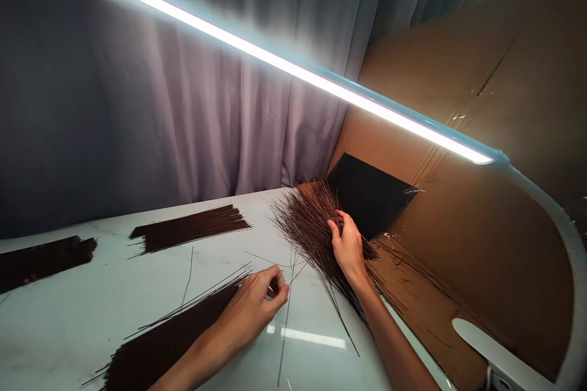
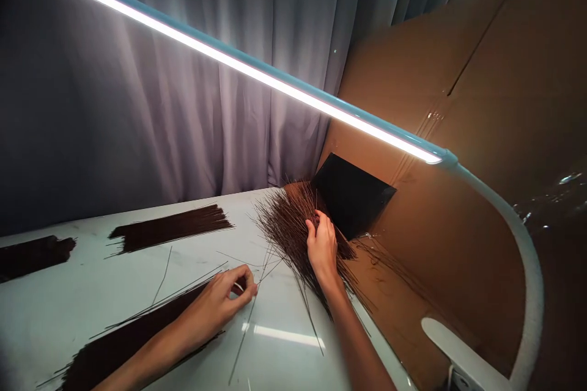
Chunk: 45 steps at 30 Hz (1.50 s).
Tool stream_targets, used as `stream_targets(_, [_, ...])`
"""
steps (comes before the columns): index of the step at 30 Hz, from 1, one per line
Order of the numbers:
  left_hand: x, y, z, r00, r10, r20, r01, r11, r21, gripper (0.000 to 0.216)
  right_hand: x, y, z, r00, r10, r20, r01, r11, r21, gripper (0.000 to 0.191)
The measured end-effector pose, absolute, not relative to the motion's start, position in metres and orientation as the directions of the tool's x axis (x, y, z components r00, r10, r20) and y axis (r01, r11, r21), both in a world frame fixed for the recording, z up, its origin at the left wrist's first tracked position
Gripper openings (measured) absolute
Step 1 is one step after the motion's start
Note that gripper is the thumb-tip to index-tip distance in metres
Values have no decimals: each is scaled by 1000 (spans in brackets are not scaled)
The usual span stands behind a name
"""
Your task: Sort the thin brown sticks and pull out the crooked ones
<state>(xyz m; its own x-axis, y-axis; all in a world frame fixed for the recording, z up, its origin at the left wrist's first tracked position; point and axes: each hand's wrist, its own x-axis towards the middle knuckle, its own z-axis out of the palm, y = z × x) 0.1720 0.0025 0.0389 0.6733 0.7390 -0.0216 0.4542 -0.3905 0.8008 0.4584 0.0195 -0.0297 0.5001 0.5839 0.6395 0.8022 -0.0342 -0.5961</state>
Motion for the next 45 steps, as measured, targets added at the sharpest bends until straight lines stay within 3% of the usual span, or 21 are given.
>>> stream_targets(5, [138,-11,28,652,753,-95,500,-331,800,17,459,20,-29,507,573,644,800,-35,-599,45])
stream_targets(18, [90,-35,0,510,858,57,552,-377,744,15,454,20,-32,484,593,644,819,-46,-572,43])
stream_targets(22, [109,-34,9,462,887,-22,693,-345,633,30,452,19,-32,464,599,653,835,-52,-547,43])
stream_targets(29, [141,-32,17,466,884,-48,821,-411,396,9,448,17,-29,451,600,661,852,-70,-518,43])
stream_targets(36, [177,-34,14,512,854,-91,821,-456,344,33,446,17,-29,435,612,661,868,-90,-487,43])
stream_targets(39, [199,-29,14,440,896,-66,877,-412,248,49,444,16,-28,434,615,659,871,-100,-481,43])
stream_targets(43, [221,-23,16,372,923,-96,914,-347,209,40,442,15,-27,429,624,653,876,-110,-470,44])
stream_targets(45, [224,-21,18,356,929,-98,921,-332,203,50,443,15,-27,430,629,648,877,-118,-467,45])
